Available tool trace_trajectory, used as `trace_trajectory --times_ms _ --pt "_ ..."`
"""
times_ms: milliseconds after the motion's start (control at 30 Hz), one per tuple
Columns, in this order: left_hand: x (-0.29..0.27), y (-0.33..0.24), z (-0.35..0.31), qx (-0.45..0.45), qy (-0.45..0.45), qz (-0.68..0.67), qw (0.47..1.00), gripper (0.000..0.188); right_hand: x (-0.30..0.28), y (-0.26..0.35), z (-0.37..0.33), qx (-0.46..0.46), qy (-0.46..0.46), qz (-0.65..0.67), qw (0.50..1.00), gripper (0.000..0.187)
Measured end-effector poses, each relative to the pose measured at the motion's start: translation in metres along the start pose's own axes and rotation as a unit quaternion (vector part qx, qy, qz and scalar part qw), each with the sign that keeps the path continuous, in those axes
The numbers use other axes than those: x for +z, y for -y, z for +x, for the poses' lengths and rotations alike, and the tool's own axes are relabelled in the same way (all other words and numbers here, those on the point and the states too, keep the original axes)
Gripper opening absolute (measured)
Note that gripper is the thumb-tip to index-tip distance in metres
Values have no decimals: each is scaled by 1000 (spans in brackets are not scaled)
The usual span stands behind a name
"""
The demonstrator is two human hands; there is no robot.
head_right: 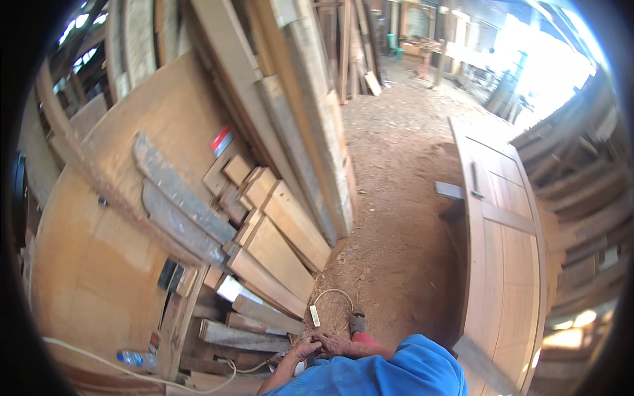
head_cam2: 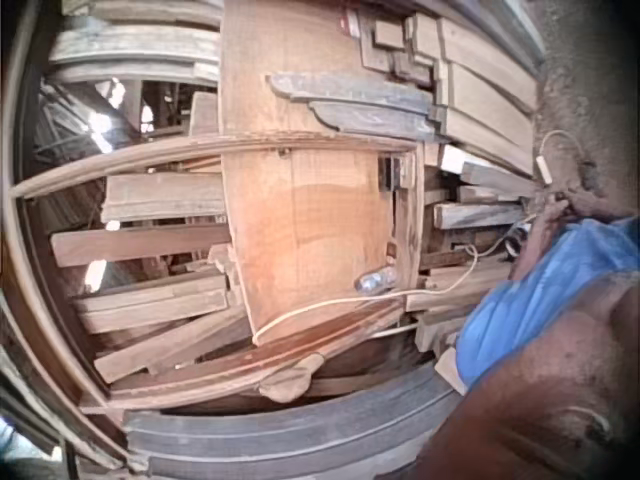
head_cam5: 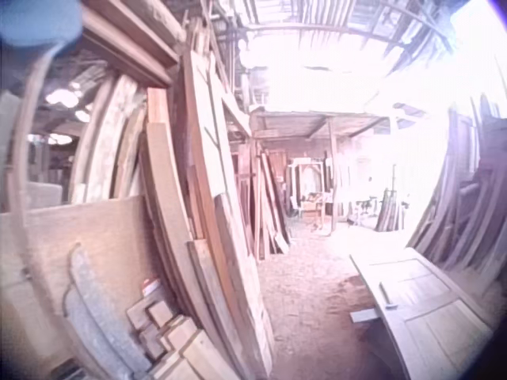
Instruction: The person assembles a wooden door by aligning and securing wooden planks using a hammer and nails. They repeatedly adjust the planks, hammer nails into place, and measure the door with a tape measure to ensure proper alignment and dimensions.
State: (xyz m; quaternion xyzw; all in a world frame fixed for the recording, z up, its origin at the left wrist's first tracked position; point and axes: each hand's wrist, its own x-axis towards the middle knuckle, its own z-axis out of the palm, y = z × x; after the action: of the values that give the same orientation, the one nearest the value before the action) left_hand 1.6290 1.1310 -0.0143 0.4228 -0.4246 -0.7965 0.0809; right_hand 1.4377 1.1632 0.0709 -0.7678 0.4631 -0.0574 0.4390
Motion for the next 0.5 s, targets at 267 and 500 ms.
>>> trace_trajectory --times_ms 267,500 --pt "26 -48 8 -92 75 -33 992 39 16 -18 -31 176 -93 195 960 87" --pt "93 -96 28 -75 206 -20 976 57 0 -50 -68 226 -222 285 905 80"
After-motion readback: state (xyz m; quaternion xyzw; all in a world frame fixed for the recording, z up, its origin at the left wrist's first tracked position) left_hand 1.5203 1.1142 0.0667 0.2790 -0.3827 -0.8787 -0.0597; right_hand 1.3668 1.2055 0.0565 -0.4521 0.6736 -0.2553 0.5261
